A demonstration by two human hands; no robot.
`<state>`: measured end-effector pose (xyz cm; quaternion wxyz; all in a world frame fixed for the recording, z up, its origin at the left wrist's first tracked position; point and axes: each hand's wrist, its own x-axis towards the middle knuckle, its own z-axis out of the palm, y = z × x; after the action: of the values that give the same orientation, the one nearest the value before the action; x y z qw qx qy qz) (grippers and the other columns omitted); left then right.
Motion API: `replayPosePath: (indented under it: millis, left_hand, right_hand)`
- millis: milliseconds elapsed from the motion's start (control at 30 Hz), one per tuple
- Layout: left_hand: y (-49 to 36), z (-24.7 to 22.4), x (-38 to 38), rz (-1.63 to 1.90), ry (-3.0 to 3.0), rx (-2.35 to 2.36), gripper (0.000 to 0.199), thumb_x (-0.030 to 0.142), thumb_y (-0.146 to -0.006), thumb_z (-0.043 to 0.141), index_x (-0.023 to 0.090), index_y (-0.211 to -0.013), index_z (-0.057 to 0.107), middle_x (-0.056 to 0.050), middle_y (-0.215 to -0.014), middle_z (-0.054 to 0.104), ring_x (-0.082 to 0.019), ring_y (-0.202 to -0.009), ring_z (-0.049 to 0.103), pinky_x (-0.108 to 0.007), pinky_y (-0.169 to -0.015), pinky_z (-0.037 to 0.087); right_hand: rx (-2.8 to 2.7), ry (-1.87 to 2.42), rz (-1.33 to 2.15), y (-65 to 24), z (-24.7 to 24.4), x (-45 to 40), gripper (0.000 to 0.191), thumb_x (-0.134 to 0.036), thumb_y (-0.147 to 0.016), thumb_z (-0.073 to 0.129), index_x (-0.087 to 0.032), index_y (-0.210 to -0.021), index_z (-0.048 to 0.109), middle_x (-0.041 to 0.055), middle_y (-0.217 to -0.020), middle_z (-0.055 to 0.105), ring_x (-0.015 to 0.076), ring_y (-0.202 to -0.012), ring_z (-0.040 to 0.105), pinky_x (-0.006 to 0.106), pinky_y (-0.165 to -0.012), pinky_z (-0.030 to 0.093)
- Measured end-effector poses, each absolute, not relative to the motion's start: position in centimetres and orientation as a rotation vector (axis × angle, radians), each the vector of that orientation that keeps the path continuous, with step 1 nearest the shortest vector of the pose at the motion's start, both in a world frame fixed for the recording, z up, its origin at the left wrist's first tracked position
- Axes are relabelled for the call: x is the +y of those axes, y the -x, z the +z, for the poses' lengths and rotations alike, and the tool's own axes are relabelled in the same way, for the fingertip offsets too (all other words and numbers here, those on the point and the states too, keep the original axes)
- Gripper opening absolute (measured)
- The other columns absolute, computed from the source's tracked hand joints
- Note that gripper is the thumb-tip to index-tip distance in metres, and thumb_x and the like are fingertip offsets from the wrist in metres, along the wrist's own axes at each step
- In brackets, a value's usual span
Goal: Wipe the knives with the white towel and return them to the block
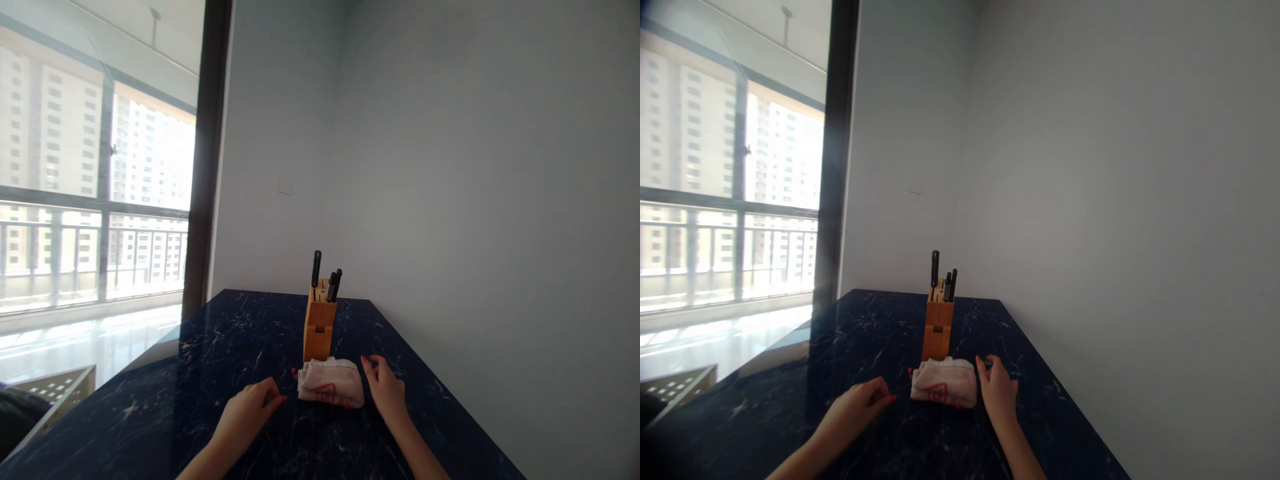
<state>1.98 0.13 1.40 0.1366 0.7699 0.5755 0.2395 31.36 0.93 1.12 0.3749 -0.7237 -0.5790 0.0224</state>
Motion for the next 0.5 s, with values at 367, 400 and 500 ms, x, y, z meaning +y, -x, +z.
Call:
replayPosePath:
  millis: [367,400,500]
  left_hand:
    - [-1.7,-0.3,0.7,0.705,-2.25,1.583,0.053,0.05,-0.086,0.021,0.021,-0.06,0.057,-0.001,-0.059,0.063,-0.014,-0.059,0.06,-0.022,-0.058,0.036]
    - [-1.7,-0.3,0.5,0.692,-2.26,1.574,0.055,0.052,-0.085,0.02,0.021,-0.059,0.057,-0.001,-0.059,0.062,-0.015,-0.058,0.06,-0.022,-0.058,0.036]
    - [-1.7,-0.1,0.1,0.656,-2.282,1.526,0.058,0.054,-0.085,0.017,0.022,-0.061,0.059,-0.002,-0.059,0.063,-0.016,-0.059,0.061,-0.023,-0.057,0.036]
  right_hand:
    - [-1.704,1.489,-0.629,-24.1,22.7,4.3,0.052,-0.05,-0.081,0.04,-0.014,-0.118,0.038,0.0092,-0.088,0.059,0.0233,-0.09,0.05,0.034,-0.076,0.034]
    - [-1.722,1.537,-0.646,-23.0,24.1,4.9,0.058,-0.052,-0.08,0.042,-0.012,-0.121,0.034,0.0118,-0.092,0.059,0.0247,-0.093,0.05,0.036,-0.077,0.033]
    - [-1.817,1.739,-0.599,-20.3,26.8,6.8,0.063,-0.055,-0.076,0.046,-0.009,-0.118,0.036,0.0157,-0.096,0.059,0.0275,-0.099,0.049,0.042,-0.083,0.027]
